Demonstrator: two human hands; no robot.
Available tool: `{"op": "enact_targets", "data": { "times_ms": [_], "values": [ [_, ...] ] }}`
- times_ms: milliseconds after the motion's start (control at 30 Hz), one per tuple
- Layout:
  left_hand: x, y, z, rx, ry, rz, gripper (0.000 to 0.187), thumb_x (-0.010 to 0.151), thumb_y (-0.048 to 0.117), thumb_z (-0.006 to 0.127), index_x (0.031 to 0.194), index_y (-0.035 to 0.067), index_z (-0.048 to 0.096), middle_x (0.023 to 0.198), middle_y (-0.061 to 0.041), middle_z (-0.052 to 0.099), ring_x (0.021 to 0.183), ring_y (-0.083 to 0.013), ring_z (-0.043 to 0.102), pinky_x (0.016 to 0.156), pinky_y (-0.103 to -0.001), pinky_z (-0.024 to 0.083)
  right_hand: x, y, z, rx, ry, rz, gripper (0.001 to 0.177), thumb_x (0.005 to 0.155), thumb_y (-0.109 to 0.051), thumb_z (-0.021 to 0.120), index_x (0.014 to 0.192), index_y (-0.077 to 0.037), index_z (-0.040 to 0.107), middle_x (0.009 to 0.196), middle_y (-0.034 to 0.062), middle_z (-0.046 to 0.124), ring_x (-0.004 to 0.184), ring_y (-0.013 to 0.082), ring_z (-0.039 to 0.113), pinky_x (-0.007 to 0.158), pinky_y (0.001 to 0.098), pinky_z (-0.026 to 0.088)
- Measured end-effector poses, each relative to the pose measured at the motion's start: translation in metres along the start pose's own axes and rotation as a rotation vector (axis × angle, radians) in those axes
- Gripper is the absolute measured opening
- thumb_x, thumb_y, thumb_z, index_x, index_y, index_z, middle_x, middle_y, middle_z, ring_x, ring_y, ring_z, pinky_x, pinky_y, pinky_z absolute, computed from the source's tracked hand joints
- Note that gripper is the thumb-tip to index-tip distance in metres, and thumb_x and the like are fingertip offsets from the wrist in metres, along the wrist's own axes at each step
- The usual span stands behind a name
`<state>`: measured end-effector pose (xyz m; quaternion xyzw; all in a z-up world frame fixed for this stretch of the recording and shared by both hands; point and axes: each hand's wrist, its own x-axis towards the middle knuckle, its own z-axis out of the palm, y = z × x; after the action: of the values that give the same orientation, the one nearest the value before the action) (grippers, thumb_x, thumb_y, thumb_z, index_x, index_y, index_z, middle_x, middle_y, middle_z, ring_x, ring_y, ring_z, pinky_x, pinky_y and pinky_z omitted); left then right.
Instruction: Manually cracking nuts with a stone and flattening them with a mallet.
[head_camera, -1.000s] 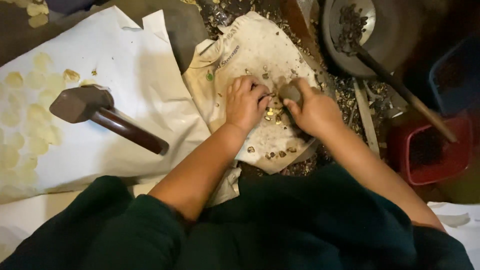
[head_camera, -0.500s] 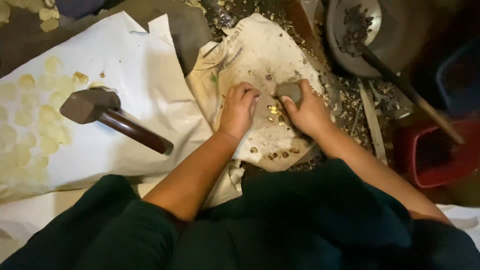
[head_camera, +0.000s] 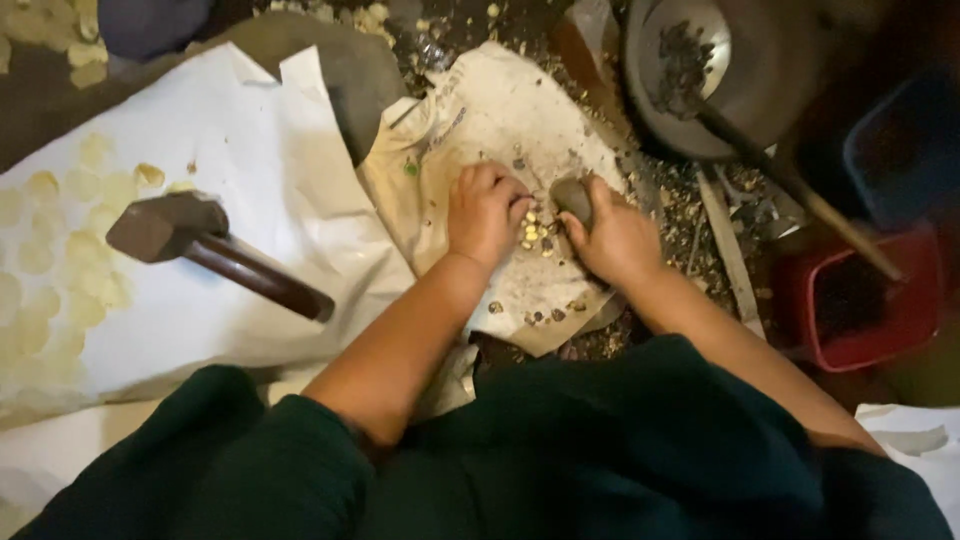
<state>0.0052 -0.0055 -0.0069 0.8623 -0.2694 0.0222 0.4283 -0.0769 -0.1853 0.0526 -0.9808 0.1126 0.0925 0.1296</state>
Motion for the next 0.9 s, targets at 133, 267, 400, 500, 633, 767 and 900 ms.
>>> {"op": "enact_targets", "data": {
  "times_ms": [133, 267, 400, 500, 633, 767, 900],
  "values": [
    [-0.002, 0.010, -0.013, 0.083, 0.003, -0.039, 0.020, 0.072, 0.020, 0.083, 0.087, 0.011, 0.073, 0.102, -0.010, 0.065, 0.106, -0.0349, 0.058, 0.091, -0.048, 0.045, 0.010, -0.017, -0.011, -0.025, -0.158, 0.040, 0.055, 0.099, -0.039, 0.067, 0.140, -0.011, 0.043, 0.100, 0.0279, 0.071, 0.078, 0.0469, 0.069, 0.063, 0.0568, 0.054],
    [-0.023, -0.010, -0.010, 0.092, 0.047, 0.044, 0.032, 0.080, 0.008, 0.074, 0.112, 0.007, 0.072, 0.112, -0.014, 0.063, 0.107, -0.0358, 0.057, 0.093, -0.046, 0.047, 0.006, -0.040, -0.016, 0.122, -0.090, -0.074, 0.054, 0.102, -0.035, 0.061, 0.146, -0.012, 0.040, 0.117, 0.0286, 0.067, 0.078, 0.0442, 0.071, 0.062, 0.0529, 0.059],
    [-0.023, -0.023, -0.012, 0.055, 0.034, 0.052, 0.030, 0.082, 0.000, 0.070, 0.110, 0.009, 0.072, 0.106, -0.010, 0.063, 0.104, -0.0340, 0.059, 0.093, -0.044, 0.049, 0.011, -0.031, -0.002, 0.090, -0.125, -0.153, 0.056, 0.094, -0.032, 0.065, 0.142, -0.013, 0.043, 0.116, 0.0343, 0.063, 0.072, 0.0463, 0.070, 0.056, 0.0520, 0.058],
    [-0.018, -0.015, -0.016, -0.001, 0.048, 0.053, 0.029, 0.083, 0.001, 0.070, 0.111, 0.008, 0.071, 0.107, -0.010, 0.063, 0.104, -0.0337, 0.059, 0.093, -0.044, 0.049, 0.016, -0.014, 0.007, 0.189, 0.097, -0.120, 0.054, 0.100, -0.035, 0.066, 0.140, -0.007, 0.043, 0.100, 0.0291, 0.071, 0.076, 0.0479, 0.068, 0.061, 0.0541, 0.054],
    [-0.018, -0.014, -0.011, 0.009, 0.058, 0.058, 0.024, 0.084, 0.006, 0.073, 0.107, 0.011, 0.072, 0.106, -0.010, 0.063, 0.104, -0.0339, 0.058, 0.093, -0.044, 0.048, 0.014, -0.012, 0.016, 0.150, -0.049, -0.027, 0.055, 0.099, -0.038, 0.068, 0.138, -0.007, 0.044, 0.088, 0.0301, 0.069, 0.073, 0.0477, 0.068, 0.063, 0.0536, 0.054],
    [-0.003, -0.011, -0.009, 0.075, 0.072, -0.010, 0.020, 0.081, 0.018, 0.078, 0.100, 0.015, 0.074, 0.104, -0.008, 0.063, 0.105, -0.0328, 0.059, 0.096, -0.047, 0.045, 0.017, -0.026, -0.003, -0.014, -0.038, -0.161, 0.052, 0.098, -0.037, 0.065, 0.137, -0.006, 0.049, 0.095, 0.0260, 0.071, 0.068, 0.0421, 0.070, 0.054, 0.0511, 0.055],
    [-0.021, -0.002, -0.020, 0.049, -0.013, -0.062, 0.027, 0.080, 0.019, 0.079, 0.105, 0.013, 0.072, 0.110, -0.009, 0.063, 0.109, -0.0340, 0.057, 0.097, -0.046, 0.045, 0.011, -0.032, -0.014, 0.064, -0.125, 0.012, 0.053, 0.098, -0.038, 0.069, 0.138, -0.006, 0.051, 0.091, 0.0261, 0.071, 0.069, 0.0441, 0.068, 0.057, 0.0530, 0.054]
  ]
}}
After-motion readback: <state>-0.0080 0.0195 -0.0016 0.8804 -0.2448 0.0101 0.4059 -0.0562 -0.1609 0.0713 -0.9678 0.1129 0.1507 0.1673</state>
